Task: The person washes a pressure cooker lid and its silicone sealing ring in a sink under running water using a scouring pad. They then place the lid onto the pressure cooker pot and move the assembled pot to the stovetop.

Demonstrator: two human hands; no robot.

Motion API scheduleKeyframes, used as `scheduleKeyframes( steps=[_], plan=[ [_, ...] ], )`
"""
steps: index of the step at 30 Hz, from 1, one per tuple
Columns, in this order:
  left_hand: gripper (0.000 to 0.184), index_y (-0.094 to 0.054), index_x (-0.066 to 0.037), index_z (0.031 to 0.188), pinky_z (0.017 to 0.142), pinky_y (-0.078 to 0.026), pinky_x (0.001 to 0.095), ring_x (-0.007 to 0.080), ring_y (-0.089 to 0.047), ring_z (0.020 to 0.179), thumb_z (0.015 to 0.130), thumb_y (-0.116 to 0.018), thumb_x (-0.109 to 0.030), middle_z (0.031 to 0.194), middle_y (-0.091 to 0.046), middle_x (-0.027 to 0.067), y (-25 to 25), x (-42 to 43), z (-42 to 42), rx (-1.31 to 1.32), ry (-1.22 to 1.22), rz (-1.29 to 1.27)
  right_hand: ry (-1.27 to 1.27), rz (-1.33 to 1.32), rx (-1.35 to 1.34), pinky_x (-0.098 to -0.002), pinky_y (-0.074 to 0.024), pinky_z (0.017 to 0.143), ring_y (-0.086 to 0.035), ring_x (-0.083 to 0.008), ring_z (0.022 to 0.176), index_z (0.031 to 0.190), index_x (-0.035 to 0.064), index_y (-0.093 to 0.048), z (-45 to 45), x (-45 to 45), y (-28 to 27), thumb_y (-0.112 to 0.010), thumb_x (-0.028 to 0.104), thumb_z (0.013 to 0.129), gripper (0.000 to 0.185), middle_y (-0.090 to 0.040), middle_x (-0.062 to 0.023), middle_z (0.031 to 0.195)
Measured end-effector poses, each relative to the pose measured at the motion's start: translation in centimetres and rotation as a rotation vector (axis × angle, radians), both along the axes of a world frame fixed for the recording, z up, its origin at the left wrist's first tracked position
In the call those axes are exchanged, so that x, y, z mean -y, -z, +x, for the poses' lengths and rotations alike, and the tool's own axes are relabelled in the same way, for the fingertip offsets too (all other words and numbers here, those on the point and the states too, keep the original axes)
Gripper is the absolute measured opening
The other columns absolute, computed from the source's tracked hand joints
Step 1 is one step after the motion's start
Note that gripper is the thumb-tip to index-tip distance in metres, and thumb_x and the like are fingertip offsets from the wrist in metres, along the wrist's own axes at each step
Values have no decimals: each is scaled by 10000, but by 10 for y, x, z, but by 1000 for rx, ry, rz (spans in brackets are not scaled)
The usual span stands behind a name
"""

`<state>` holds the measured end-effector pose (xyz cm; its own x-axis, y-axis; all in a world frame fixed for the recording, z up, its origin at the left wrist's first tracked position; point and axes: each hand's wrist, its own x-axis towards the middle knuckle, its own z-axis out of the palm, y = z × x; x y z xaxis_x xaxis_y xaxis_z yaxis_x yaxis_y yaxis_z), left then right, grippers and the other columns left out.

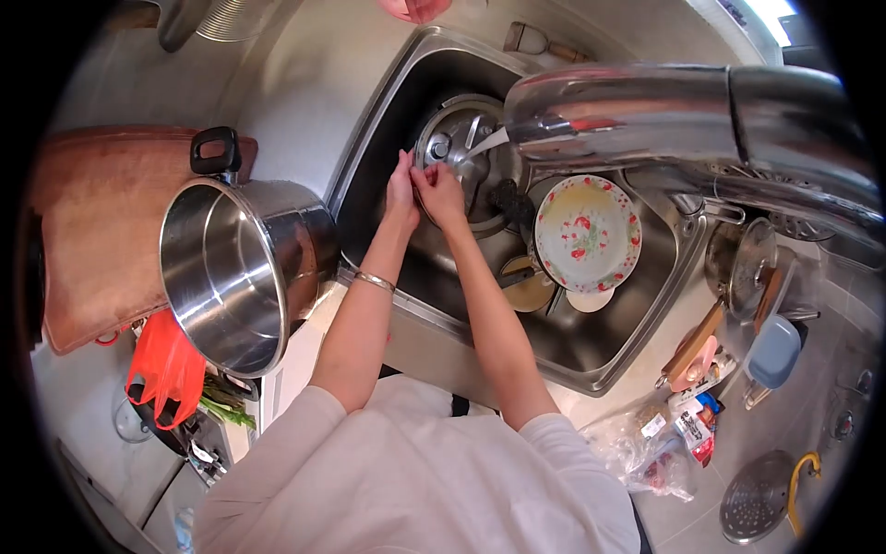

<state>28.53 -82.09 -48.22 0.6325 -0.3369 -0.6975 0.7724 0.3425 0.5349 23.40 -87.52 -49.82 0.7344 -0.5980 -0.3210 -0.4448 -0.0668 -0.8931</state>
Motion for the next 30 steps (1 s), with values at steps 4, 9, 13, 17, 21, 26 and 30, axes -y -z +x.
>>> scheduleKeyframes(
  steps=[4, 9, 13, 17, 21, 26, 30],
  plan=[
    [454, -504, -38, 1232, 816, -452, 291, 166, -559, 926, 947, -425, -383, 1049, -582, 69, -4, -2, 1, 19, 52, 36, 72, 446, 121, -285, -426, 594, -519, -123, 633, 831, 7, -584, -6, 2, 17, -604, 291, 847, 285, -578, -65, 694],
    [437, -500, -11, 1232, 814, -437, 282, 151, -546, 925, 927, -499, -325, 1068, -581, 57, 19, 3, 0, 172, -1, 129, -55, 179, 133, -254, -405, 582, -503, -93, 635, 805, 32, -577, -5, 10, 25, -546, 256, 894, 243, -576, -27, 677],
    [439, -487, 0, 1249, 875, -403, 272, 156, -520, 1004, 919, -523, -288, 1115, -580, 68, -1, 3, 1, 185, 128, 232, 184, 635, 217, -243, -372, 526, -459, -89, 557, 817, 52, -571, -1, 8, 5, -510, 282, 914, 257, -520, -8, 621],
    [429, -503, 9, 1230, 865, -418, 288, 182, -552, 984, 906, -540, -270, 1096, -605, 95, 30, 4, 6, 374, 109, 331, 174, 971, 242, -214, -269, 428, -352, -58, 459, 866, 68, -565, -12, 26, -23, -485, 359, 921, 307, -423, 36, 567],
    [402, -550, 6, 1176, 852, -431, 309, 207, -576, 970, 891, -551, -278, 1072, -626, 129, 46, 7, 11, 514, 117, 523, 180, 570, 197, -190, -144, 398, -227, 2, 443, 978, 54, -590, -12, 55, -101, -517, 441, 895, 403, -282, 107, 553],
    [402, -576, 1, 1143, 871, -426, 325, 235, -575, 1014, 884, -547, -305, 1096, -619, 149, 67, 4, 28, 425, 128, 551, 116, 533, 275, -196, -163, 410, -246, -8, 452, 993, 48, -593, -24, 81, -173, -468, 331, 940, 314, -306, 92, 553],
    [437, -512, -14, 1225, 909, -406, 328, 253, -546, 1074, 882, -540, -284, 1174, -576, 158, 45, 3, 28, 443, 119, 665, 17, 388, 302, -200, -243, 461, -339, -25, 513, 1054, 28, -589, -32, 82, -212, -479, 247, 933, 273, -413, 62, 600]
  ],
)
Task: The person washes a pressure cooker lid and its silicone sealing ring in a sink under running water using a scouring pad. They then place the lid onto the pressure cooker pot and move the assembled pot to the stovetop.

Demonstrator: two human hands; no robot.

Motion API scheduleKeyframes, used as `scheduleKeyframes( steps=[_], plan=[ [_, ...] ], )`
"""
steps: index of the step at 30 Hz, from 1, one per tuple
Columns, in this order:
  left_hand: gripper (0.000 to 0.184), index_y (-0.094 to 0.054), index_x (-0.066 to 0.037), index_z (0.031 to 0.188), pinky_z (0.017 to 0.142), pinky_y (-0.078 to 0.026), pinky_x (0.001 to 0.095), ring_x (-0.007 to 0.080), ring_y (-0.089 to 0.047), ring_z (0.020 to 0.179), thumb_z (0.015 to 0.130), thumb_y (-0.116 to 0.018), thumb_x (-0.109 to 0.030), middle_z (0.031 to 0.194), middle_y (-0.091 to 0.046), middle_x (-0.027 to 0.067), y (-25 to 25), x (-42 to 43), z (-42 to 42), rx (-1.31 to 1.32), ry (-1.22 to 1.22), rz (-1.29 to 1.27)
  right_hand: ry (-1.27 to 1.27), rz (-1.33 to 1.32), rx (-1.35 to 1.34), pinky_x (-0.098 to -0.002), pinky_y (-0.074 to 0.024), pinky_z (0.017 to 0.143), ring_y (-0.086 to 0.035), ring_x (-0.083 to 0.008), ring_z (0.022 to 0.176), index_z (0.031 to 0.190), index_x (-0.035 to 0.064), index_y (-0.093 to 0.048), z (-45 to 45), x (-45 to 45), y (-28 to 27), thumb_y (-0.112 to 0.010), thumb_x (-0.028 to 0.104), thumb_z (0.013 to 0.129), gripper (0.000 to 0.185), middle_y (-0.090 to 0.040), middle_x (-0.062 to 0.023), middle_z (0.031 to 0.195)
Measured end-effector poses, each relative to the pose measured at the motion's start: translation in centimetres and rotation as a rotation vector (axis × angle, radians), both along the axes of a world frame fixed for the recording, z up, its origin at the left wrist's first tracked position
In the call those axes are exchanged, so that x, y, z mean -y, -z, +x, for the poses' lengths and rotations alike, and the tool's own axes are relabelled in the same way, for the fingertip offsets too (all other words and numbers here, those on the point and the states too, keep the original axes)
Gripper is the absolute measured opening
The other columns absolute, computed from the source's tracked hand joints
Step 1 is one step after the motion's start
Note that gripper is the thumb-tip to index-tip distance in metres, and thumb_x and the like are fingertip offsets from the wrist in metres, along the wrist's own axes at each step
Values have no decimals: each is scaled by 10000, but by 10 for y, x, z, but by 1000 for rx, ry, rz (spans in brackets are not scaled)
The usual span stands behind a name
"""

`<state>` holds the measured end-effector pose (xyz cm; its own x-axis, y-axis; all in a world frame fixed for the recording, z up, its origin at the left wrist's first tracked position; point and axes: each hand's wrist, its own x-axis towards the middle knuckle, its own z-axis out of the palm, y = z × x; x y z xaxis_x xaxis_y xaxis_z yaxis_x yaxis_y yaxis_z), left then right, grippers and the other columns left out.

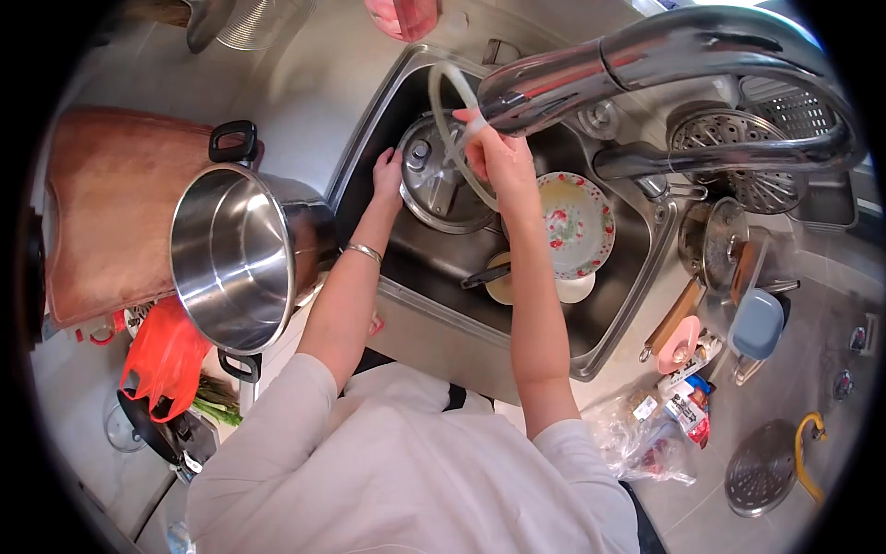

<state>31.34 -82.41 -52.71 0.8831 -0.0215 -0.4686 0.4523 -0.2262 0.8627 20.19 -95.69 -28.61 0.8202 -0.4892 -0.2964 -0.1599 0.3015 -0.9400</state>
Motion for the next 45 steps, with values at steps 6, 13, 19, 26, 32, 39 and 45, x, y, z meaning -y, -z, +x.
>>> scheduleKeyframes(
  steps=[6, 13, 19, 26, 32, 39, 45],
  plan=[
    [450, -491, -16, 1244, 939, -390, 339, 271, -521, 1113, 867, -548, -255, 1216, -537, 192, -86, -2, -19, 169, 142, 106, 76, -440, 48, -202, -440, 578, -541, -49, 685, 1019, 10, -616, 1, -9, 59, -628, 102, 826, 215, -601, 8, 759],
    [392, -523, 40, 1130, 847, -482, 341, 225, -607, 959, 918, -516, -290, 1054, -604, 186, -202, 17, -33, -320, 314, -795, 181, -285, 217, -218, -466, 681, -576, -86, 781, 944, 10, -603, -26, -50, 67, -674, 58, 774, 190, -618, -19, 881],
    [342, -560, 27, 1056, 798, -499, 319, 229, -634, 899, 898, -543, -275, 969, -641, 176, -211, 31, -40, -319, 462, -738, 101, -147, 168, -216, -423, 697, -539, -65, 786, 934, 63, -597, -45, -40, 56, -667, 40, 781, 171, -599, 15, 885],
    [276, -582, 16, 1005, 727, -522, 311, 176, -634, 802, 911, -512, -234, 890, -641, 121, -213, 33, -41, -59, 566, -388, 253, -636, 210, -273, -471, 671, -581, -155, 794, 851, 58, -602, -45, -40, 54, -667, 4, 695, 177, -578, -37, 855],
    [139, -572, -8, 976, 623, -537, 258, 147, -633, 710, 871, -559, -99, 839, -634, 91, -222, 22, -36, -4, 576, -352, 288, -1164, 195, -351, -443, 709, -549, -261, 828, 819, 85, -614, -49, -30, 54, -662, 11, 661, 181, -566, -70, 872],
    [127, -536, -16, 944, 643, -569, 288, 191, -647, 779, 828, -556, 33, 864, -619, 104, -210, 24, -57, -98, 370, -547, 433, -1247, 101, -349, -432, 669, -549, -250, 801, 801, 109, -627, -49, -26, 67, -662, 38, 666, 157, -554, -61, 839],
    [137, -486, -50, 848, 765, -572, 355, 237, -624, 895, 823, -534, 76, 888, -592, 125, -194, 27, -65, -263, 176, -755, 442, -1128, 130, -322, -452, 571, -573, -214, 675, 826, 95, -624, -40, -23, 81, -649, 56, 723, 113, -549, -55, 797]
  ],
)
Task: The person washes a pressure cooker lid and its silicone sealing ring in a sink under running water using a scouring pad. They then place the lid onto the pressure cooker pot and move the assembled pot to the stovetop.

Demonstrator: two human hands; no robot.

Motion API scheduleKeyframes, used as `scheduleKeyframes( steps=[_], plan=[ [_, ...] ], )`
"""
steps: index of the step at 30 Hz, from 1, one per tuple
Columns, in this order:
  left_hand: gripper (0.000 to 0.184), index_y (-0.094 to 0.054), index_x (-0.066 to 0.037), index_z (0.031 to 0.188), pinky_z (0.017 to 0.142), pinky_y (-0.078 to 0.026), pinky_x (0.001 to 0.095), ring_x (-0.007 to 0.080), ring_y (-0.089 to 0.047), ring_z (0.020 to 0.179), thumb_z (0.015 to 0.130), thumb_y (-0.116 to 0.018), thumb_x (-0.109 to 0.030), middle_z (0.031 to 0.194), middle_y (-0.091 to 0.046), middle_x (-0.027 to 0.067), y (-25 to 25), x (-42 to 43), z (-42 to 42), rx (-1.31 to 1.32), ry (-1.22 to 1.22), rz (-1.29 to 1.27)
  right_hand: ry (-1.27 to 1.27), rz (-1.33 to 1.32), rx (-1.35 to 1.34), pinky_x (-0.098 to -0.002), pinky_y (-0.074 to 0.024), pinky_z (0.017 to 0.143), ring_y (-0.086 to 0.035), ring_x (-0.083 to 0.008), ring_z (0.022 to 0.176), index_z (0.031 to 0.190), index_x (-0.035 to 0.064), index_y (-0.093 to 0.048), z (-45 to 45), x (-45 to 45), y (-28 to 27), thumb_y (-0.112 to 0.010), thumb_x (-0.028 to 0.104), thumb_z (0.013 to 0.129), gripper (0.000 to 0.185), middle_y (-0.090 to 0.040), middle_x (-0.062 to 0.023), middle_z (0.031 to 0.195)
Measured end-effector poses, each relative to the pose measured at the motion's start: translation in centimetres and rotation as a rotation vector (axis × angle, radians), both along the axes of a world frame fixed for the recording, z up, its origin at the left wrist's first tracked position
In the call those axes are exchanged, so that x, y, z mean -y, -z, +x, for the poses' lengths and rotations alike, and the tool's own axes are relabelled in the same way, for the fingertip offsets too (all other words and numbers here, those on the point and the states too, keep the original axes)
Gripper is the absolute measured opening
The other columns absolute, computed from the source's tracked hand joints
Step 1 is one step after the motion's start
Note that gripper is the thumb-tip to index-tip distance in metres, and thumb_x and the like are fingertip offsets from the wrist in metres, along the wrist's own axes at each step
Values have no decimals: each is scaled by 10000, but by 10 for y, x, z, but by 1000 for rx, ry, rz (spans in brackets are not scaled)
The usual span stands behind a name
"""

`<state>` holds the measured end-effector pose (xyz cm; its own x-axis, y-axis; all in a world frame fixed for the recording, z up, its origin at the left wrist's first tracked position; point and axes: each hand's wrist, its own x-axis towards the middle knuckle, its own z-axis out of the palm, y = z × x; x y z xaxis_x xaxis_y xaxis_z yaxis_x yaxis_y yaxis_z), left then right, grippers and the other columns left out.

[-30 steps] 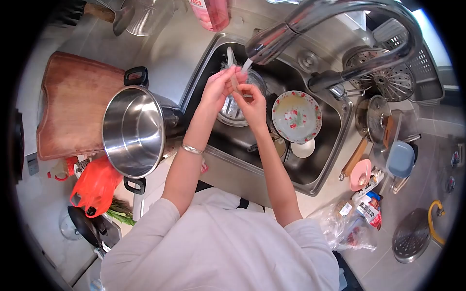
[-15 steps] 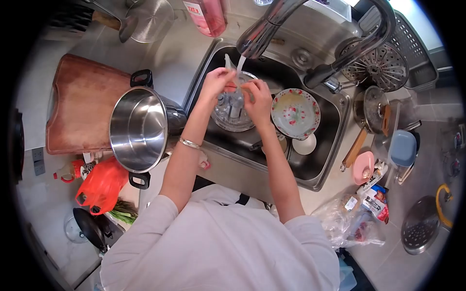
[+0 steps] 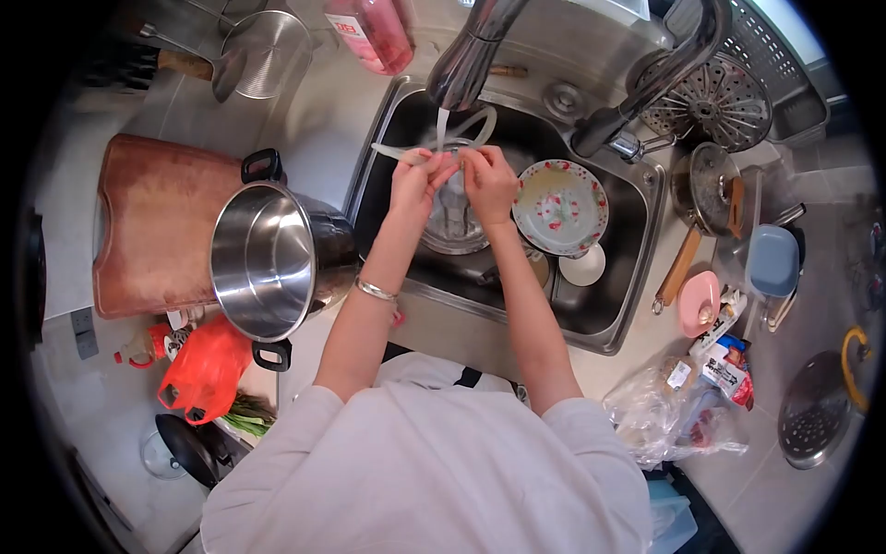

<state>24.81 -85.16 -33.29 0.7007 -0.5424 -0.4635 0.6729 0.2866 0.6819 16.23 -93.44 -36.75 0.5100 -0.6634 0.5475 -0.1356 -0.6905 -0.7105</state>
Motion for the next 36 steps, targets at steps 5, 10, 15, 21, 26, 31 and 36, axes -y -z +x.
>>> scheduleKeyframes(
  steps=[5, 10, 15, 21, 26, 31, 36],
  plan=[
    [159, -497, -47, 812, 775, -561, 354, 219, -620, 880, 799, -574, 91, 884, -590, 110, 43, 0, -20, 114, -130, 42, 82, 1013, 389, -282, -479, 576, -596, -145, 730, 932, 36, -596, 18, -17, 23, -652, 92, 777, 175, -594, -25, 874],
    [127, -519, -48, 831, 713, -544, 307, 183, -616, 828, 804, -609, 37, 888, -595, 93, 71, -8, -36, 160, -202, 20, -23, 1101, 116, -250, -490, 591, -623, -138, 662, 986, -29, -594, 27, -15, 44, -622, 41, 772, 227, -659, -83, 803],
    [123, -588, -60, 929, 652, -525, 275, 158, -623, 789, 840, -627, -136, 875, -619, 81, 32, -25, -47, -131, 99, 196, -38, 805, -32, -306, -501, 581, -672, -199, 651, 923, -4, -621, 29, -5, 40, -496, 83, 843, 171, -668, -112, 754],
    [153, -624, -40, 909, 609, -497, 279, 173, -636, 686, 835, -634, -174, 757, -651, 76, -12, -44, -19, 682, 534, 751, -227, 421, -347, -361, -494, 628, -648, -253, 649, 860, -11, -602, 28, 26, 16, -491, 78, 834, 144, -646, -123, 694],
    [133, -621, -14, 870, 627, -495, 310, 243, -636, 641, 765, -659, -86, 731, -650, 118, 12, -13, 33, 1870, -151, 738, -380, 457, -356, -387, -482, 674, -639, -296, 721, 783, -4, -613, 31, 24, 4, -522, 102, 803, 141, -645, -138, 699],
    [182, -639, -5, 907, 641, -495, 273, 165, -657, 713, 763, -682, -108, 772, -665, 120, 46, -16, 34, 1149, 292, 684, -354, 419, -521, -391, -483, 685, -643, -282, 722, 791, 8, -641, 21, 31, 3, -550, 160, 794, 177, -654, -134, 726],
    [173, -668, -6, 888, 614, -490, 261, 157, -658, 684, 784, -665, -144, 721, -661, 123, 66, -14, 25, 1279, 343, 524, -300, 318, -655, -390, -487, 685, -638, -286, 728, 799, 71, -670, 13, 37, 17, -568, 211, 792, 174, -660, -97, 728]
  ],
)
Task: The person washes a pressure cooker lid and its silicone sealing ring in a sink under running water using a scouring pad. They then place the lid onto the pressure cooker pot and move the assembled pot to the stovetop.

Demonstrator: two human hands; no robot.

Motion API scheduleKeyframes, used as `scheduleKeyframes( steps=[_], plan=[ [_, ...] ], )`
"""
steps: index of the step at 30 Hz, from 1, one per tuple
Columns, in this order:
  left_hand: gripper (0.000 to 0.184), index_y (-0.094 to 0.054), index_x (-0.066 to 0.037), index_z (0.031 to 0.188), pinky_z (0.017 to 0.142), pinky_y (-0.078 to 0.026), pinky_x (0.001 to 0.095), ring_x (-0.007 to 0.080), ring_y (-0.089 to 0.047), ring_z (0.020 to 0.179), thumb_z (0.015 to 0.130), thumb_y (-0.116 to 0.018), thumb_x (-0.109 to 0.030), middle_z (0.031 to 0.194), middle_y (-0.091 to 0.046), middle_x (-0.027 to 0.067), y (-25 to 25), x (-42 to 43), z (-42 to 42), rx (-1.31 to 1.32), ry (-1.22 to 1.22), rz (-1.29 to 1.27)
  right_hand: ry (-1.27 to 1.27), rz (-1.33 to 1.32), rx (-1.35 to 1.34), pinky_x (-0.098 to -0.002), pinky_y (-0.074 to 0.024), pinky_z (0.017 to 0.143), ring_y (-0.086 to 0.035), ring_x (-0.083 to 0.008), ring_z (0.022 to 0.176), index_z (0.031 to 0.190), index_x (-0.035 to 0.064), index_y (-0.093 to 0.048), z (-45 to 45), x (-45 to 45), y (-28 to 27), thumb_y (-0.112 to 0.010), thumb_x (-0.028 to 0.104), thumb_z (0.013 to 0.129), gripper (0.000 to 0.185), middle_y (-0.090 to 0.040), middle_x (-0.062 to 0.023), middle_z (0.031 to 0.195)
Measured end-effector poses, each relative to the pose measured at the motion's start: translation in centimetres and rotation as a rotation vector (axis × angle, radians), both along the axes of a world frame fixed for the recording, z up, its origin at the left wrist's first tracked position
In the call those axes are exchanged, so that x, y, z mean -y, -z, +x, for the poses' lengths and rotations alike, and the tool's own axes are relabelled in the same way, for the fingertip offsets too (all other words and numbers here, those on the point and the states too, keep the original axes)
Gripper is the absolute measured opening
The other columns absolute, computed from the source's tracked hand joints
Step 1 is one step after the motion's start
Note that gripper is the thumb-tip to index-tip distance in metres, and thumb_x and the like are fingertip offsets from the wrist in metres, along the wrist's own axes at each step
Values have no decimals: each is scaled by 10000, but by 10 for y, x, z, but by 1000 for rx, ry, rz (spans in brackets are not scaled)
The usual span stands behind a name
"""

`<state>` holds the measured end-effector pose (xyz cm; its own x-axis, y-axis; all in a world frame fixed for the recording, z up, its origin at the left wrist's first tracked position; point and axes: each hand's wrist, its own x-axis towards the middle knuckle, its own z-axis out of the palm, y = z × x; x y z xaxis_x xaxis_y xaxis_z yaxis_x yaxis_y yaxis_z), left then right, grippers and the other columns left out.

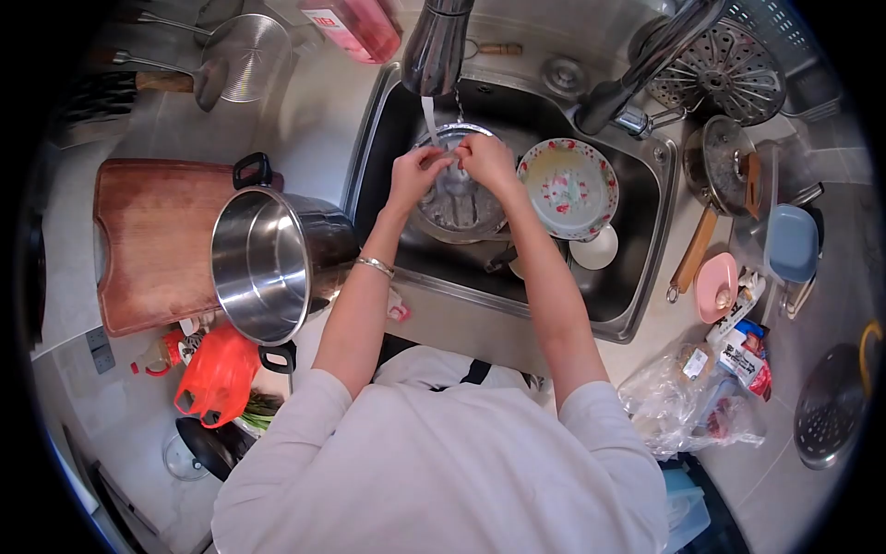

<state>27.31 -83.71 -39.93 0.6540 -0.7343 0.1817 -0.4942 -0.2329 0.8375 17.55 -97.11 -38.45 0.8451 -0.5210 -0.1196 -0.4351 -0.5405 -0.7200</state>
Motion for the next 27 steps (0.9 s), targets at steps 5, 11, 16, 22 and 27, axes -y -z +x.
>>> scheduleKeyframes(
  steps=[5, 11, 16, 22, 27],
  plan=[
    [171, -666, -10, 805, 564, -473, 314, 242, -634, 614, 791, -639, -178, 652, -629, 138, 0, 4, 5, -124, -111, 103, -92, -28, 33, -388, -492, 677, -636, -280, 735, 790, 106, -682, 9, 8, -7, -597, 262, 777, 178, -662, -75, 732],
    [212, -638, -19, 754, 565, -458, 388, 339, -601, 613, 787, -628, -228, 638, -600, 165, 7, -3, 10, -71, -388, 182, -5, -160, 112, -404, -456, 774, -604, -274, 870, 877, 123, -695, 27, 6, 1, -669, 397, 712, 321, -658, -77, 860],
    [196, -631, -17, 786, 615, -465, 412, 366, -607, 690, 793, -612, -211, 693, -616, 180, 0, -15, 4, -78, -469, 281, 270, -232, 285, -435, -350, 916, -479, -287, 1083, 1000, 137, -664, 33, -24, 38, -696, 456, 677, 455, -572, -91, 1093],
    [165, -652, -32, 848, 685, -485, 437, 370, -619, 771, 791, -585, -172, 770, -635, 193, -8, -18, 1, -22, -400, 310, 258, -191, 388, -446, -268, 1018, -384, -343, 1212, 1170, 85, -545, 32, -44, 51, -678, 441, 722, 588, -486, -141, 1242],
    [183, -670, -47, 828, 680, -487, 423, 355, -626, 747, 768, -613, -210, 752, -644, 175, -10, -11, 1, -95, -474, 372, 461, -163, 438, -472, -183, 1075, -251, -386, 1303, 1325, 39, -378, 22, -58, 75, -605, 363, 807, 652, -331, -241, 1372]
  ],
)
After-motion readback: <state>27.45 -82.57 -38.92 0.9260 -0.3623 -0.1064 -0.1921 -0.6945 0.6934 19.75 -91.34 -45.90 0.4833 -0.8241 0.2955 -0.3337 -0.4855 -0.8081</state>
